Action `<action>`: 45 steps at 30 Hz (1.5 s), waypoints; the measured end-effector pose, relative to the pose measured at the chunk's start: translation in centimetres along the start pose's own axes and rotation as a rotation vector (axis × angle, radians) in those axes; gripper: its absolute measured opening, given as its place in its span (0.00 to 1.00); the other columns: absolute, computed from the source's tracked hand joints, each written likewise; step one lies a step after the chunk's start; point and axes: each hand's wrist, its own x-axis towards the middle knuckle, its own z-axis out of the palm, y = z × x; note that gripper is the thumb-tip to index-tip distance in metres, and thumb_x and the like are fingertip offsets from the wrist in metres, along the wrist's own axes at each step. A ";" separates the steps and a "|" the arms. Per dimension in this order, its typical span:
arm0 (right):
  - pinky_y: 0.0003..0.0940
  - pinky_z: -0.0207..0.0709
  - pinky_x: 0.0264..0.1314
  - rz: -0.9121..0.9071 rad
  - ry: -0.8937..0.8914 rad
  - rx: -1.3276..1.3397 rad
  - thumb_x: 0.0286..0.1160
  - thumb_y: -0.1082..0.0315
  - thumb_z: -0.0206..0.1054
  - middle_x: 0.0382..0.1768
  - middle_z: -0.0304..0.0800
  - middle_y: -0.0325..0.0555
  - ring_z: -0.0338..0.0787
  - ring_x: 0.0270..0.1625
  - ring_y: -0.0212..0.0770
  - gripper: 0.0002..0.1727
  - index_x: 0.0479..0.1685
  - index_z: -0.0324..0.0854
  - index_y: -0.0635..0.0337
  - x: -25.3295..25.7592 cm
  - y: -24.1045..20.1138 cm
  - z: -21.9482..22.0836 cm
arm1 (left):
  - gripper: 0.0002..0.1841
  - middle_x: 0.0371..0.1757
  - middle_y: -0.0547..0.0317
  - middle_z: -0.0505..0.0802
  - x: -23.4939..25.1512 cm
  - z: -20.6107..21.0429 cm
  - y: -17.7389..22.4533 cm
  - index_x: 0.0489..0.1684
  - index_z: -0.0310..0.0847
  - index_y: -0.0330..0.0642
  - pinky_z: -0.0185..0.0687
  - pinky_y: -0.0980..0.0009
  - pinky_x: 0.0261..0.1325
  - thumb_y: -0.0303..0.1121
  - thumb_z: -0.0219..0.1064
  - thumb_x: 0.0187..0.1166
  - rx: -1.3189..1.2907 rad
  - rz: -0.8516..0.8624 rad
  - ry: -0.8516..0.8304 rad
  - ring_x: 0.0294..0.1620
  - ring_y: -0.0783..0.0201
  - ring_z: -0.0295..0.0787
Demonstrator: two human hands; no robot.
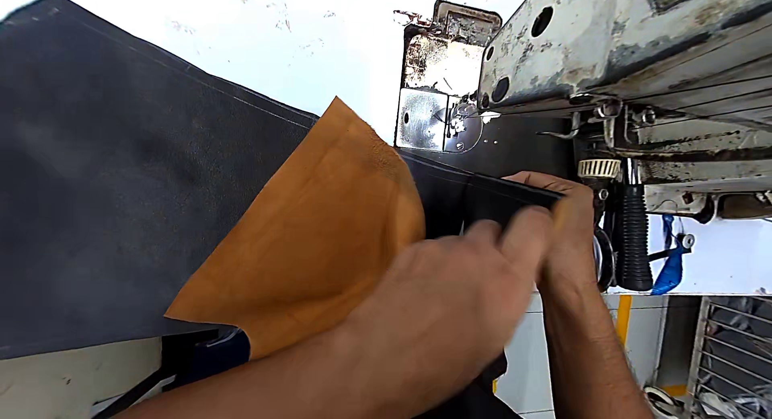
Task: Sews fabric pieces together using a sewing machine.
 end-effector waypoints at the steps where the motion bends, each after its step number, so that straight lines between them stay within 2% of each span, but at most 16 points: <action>1: 0.23 0.83 0.18 0.039 0.003 0.067 0.70 0.72 0.73 0.18 0.90 0.33 0.87 0.17 0.25 0.04 0.30 0.89 0.55 0.1 -0.2 0.4 | 0.15 0.30 0.66 0.86 -0.3 -1.6 -0.7 0.64 0.79 0.50 0.77 0.66 0.14 0.44 0.60 0.88 0.041 -0.078 -0.007 0.19 0.65 0.83; 4: 0.34 0.92 0.21 0.135 -0.020 0.150 0.70 0.69 0.80 0.23 0.95 0.44 0.94 0.20 0.39 0.07 0.32 0.88 0.61 0.3 -0.2 0.9 | 0.26 0.22 0.66 0.84 -1.0 -6.9 -5.0 0.61 0.80 0.53 0.75 0.56 0.16 0.63 0.55 0.85 0.260 -0.253 -0.053 0.19 0.61 0.84; 6: 0.32 0.90 0.19 0.127 -0.009 0.103 0.70 0.67 0.81 0.24 0.95 0.43 0.94 0.20 0.38 0.08 0.32 0.88 0.61 0.3 -0.3 0.9 | 0.33 0.25 0.59 0.85 -0.8 -8.7 -8.4 0.66 0.75 0.49 0.76 0.48 0.20 0.68 0.58 0.80 0.456 -0.317 -0.119 0.21 0.52 0.84; 8: 0.30 0.88 0.16 0.108 -0.006 0.071 0.71 0.67 0.80 0.23 0.95 0.41 0.93 0.19 0.36 0.08 0.31 0.88 0.59 0.2 -0.3 0.9 | 0.34 0.35 0.43 0.86 -0.2 -9.0 -9.1 0.66 0.73 0.38 0.78 0.37 0.30 0.60 0.68 0.77 0.651 -0.293 -0.151 0.33 0.36 0.87; 9: 0.30 0.87 0.16 0.103 -0.004 0.067 0.71 0.66 0.80 0.23 0.95 0.40 0.92 0.18 0.35 0.08 0.31 0.88 0.58 0.2 -0.3 0.9 | 0.33 0.46 0.30 0.87 0.4 -8.8 -8.3 0.67 0.75 0.32 0.75 0.28 0.40 0.50 0.74 0.74 0.680 -0.230 -0.123 0.44 0.25 0.86; 10: 0.30 0.87 0.16 0.102 -0.003 0.070 0.71 0.66 0.80 0.23 0.95 0.40 0.92 0.18 0.35 0.08 0.31 0.88 0.58 0.2 -0.3 1.0 | 0.30 0.57 0.25 0.85 1.3 -8.5 -7.1 0.69 0.76 0.30 0.73 0.25 0.49 0.42 0.75 0.73 0.667 -0.161 -0.116 0.55 0.21 0.82; 12: 0.31 0.89 0.17 0.089 0.002 0.070 0.72 0.65 0.80 0.23 0.95 0.39 0.93 0.18 0.35 0.08 0.31 0.88 0.58 0.1 -0.1 1.1 | 0.25 0.66 0.34 0.83 3.5 -6.6 -5.0 0.71 0.77 0.35 0.78 0.34 0.55 0.41 0.68 0.79 0.573 -0.049 -0.162 0.63 0.31 0.81; 14: 0.31 0.89 0.19 0.081 0.003 0.066 0.72 0.64 0.80 0.22 0.94 0.39 0.92 0.18 0.35 0.09 0.31 0.88 0.57 0.1 0.1 1.0 | 0.21 0.63 0.42 0.87 5.6 -3.4 -4.5 0.66 0.82 0.40 0.81 0.42 0.56 0.46 0.62 0.86 0.443 -0.016 -0.166 0.62 0.40 0.85; 20: 0.32 0.89 0.19 0.089 0.022 0.071 0.70 0.62 0.81 0.22 0.94 0.36 0.92 0.19 0.33 0.09 0.29 0.88 0.54 0.2 0.6 1.3 | 0.20 0.45 0.46 0.91 7.8 -0.6 -5.8 0.56 0.84 0.41 0.75 0.37 0.55 0.48 0.72 0.79 0.381 -0.169 -0.146 0.52 0.40 0.87; 26: 0.33 0.87 0.18 0.115 0.021 0.083 0.70 0.60 0.81 0.21 0.94 0.34 0.91 0.18 0.33 0.09 0.29 0.88 0.52 0.2 0.7 1.4 | 0.15 0.46 0.43 0.89 8.9 -0.5 -4.3 0.42 0.88 0.40 0.78 0.38 0.53 0.45 0.71 0.80 0.492 -0.228 -0.267 0.55 0.38 0.85; 28: 0.33 0.88 0.19 0.107 0.039 0.093 0.70 0.60 0.80 0.20 0.93 0.34 0.91 0.18 0.33 0.09 0.29 0.88 0.51 0.0 0.9 1.6 | 0.12 0.41 0.46 0.92 9.0 -0.3 -4.0 0.40 0.88 0.42 0.77 0.38 0.52 0.43 0.69 0.82 0.534 -0.216 -0.284 0.50 0.42 0.90; 30: 0.32 0.90 0.22 0.072 0.080 0.175 0.73 0.60 0.78 0.24 0.94 0.35 0.92 0.21 0.33 0.08 0.34 0.88 0.53 -0.6 1.3 1.6 | 0.11 0.41 0.46 0.91 8.7 -0.2 -4.6 0.40 0.88 0.41 0.77 0.39 0.54 0.40 0.68 0.83 0.503 -0.155 -0.266 0.49 0.43 0.89; 32: 0.33 0.94 0.27 0.018 0.121 0.323 0.79 0.62 0.74 0.35 0.95 0.39 0.95 0.27 0.35 0.09 0.47 0.88 0.57 -1.7 1.4 1.5 | 0.10 0.41 0.47 0.90 7.9 -0.3 -6.0 0.40 0.87 0.38 0.79 0.43 0.55 0.36 0.68 0.83 0.364 -0.048 -0.167 0.48 0.45 0.88; 35: 0.32 0.92 0.24 0.004 0.051 0.405 0.82 0.62 0.70 0.44 0.96 0.40 0.94 0.28 0.35 0.15 0.61 0.87 0.59 -3.5 1.1 2.0 | 0.08 0.40 0.57 0.91 6.8 -1.1 -7.4 0.45 0.87 0.43 0.84 0.58 0.49 0.38 0.68 0.84 0.176 -0.039 -0.081 0.41 0.62 0.88; 39: 0.26 0.82 0.25 -0.079 0.060 0.343 0.80 0.58 0.72 0.31 0.95 0.32 0.87 0.23 0.27 0.09 0.46 0.94 0.51 -3.9 0.5 2.9 | 0.09 0.39 0.66 0.89 6.0 -2.1 -8.4 0.47 0.86 0.47 0.81 0.76 0.43 0.41 0.67 0.84 0.067 0.035 -0.039 0.37 0.76 0.85; 45: 0.21 0.84 0.30 -0.178 0.147 0.290 0.74 0.61 0.78 0.28 0.95 0.30 0.89 0.28 0.22 0.06 0.39 0.95 0.52 -4.5 -0.9 3.0 | 0.06 0.34 0.69 0.89 5.4 -4.0 -8.5 0.45 0.86 0.48 0.80 0.81 0.34 0.38 0.68 0.83 -0.098 0.019 -0.061 0.31 0.78 0.84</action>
